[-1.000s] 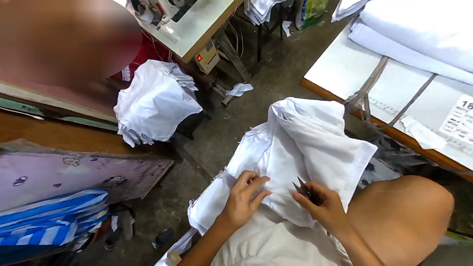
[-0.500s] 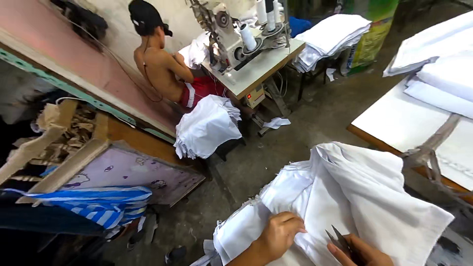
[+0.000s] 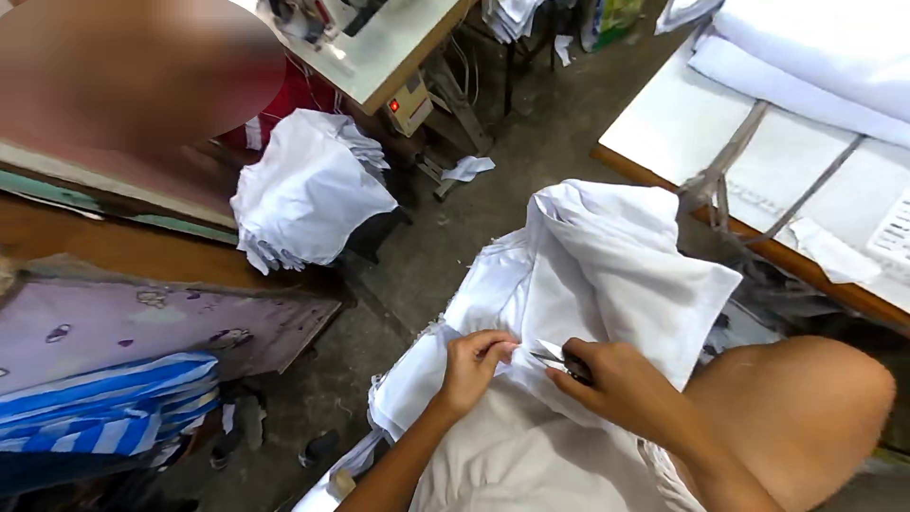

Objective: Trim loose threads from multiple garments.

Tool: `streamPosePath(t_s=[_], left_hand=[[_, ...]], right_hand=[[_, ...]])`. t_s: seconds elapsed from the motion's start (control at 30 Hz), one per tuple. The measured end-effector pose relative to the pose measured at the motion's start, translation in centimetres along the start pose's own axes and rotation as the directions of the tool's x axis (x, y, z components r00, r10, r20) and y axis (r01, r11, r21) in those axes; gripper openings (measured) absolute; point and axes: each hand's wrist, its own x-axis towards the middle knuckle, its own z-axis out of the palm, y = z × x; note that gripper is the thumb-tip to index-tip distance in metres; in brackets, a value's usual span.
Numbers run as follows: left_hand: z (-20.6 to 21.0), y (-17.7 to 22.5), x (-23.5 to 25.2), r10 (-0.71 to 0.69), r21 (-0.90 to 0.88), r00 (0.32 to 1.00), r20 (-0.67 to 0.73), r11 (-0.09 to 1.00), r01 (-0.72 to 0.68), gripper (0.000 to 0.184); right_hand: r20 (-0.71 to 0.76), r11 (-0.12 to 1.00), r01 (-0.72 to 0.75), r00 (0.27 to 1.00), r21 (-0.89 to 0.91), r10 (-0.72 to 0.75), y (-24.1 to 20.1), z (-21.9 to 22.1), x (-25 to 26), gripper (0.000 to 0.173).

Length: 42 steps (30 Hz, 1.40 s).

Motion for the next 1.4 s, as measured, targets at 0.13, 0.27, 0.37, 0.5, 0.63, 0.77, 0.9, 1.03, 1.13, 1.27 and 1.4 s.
streamPosePath(t_s=[0.13, 0.27, 0.37, 0.5, 0.63, 0.77, 0.9, 1.03, 1.13, 1.27, 1.4], left_hand=[[0.0, 0.4, -0.1, -0.044, -0.013, 0.999, -0.013, 0.999, 0.044, 0.012], [0.1, 0.6, -0.1, -0.043, -0.012, 0.999, -0.012, 0.999, 0.043, 0.011], [0.0, 0.7, -0.1, -0.055, -0.018, 0.998, -0.01, 0.998, 0.055, 0.011], [0.0, 0.7, -0.1, -0.083, -0.038, 0.996, -0.013, 0.996, 0.083, 0.012], [0.1, 0.5, 0.0, -0.048, -0.051, 0.999, -0.013, 0.998, 0.048, 0.013], [0.0, 0.7, 0.1, -0.039, -0.035, 0.999, -0.009, 0.999, 0.038, 0.013], [-0.3, 1.0, 0.1, -0.111, -0.042, 0.994, 0.002, 0.993, 0.111, 0.015], [-2.1, 2.4, 0.7, -0.482, -0.103, 0.86, 0.167, 0.859, 0.501, 0.021], [-3.5, 2.2, 1.0, -0.578, -0.028, 0.768, 0.275, 0.794, 0.608, 0.018], [-6.5, 2.0, 1.7, -0.554, 0.366, 0.819, 0.149, 0.801, 0.474, 0.023], [-12.2, 0.5, 3.0, -0.25, 0.751, 0.911, -0.329, 0.516, 0.413, 0.022]], right_hand=[[0.036, 0.999, 0.015, 0.999, -0.049, -0.013, -0.9, 0.1, 0.4, 0.049], [0.022, 0.989, 0.067, 0.998, -0.129, -0.065, -1.4, 0.5, 1.4, 0.051], [0.085, 0.987, 0.068, 0.995, -0.144, -0.056, -1.8, 0.3, 2.2, 0.05], [0.136, 0.982, 0.067, 0.99, -0.176, -0.043, -2.4, -0.2, 2.8, 0.05], [0.241, 0.971, 0.044, 0.97, -0.235, 0.014, -3.7, -1.1, 3.4, 0.05], [0.304, 0.957, 0.059, 0.952, -0.285, 0.032, -4.7, -1.5, 3.8, 0.047], [0.292, 0.949, 0.053, 0.955, -0.309, 0.042, -4.8, -1.4, 3.5, 0.047], [0.002, 0.959, 0.111, 0.993, -0.259, -0.115, -2.3, -1.1, 2.1, 0.048], [-0.153, 0.972, 0.092, 0.98, -0.218, -0.127, -0.5, -1.1, 1.7, 0.051], [-0.195, 0.989, 0.052, 0.978, -0.136, -0.079, 0.9, -0.6, 0.8, 0.054], [-0.269, 0.997, 0.048, 0.961, -0.066, -0.064, 2.2, 0.2, -0.2, 0.056]])
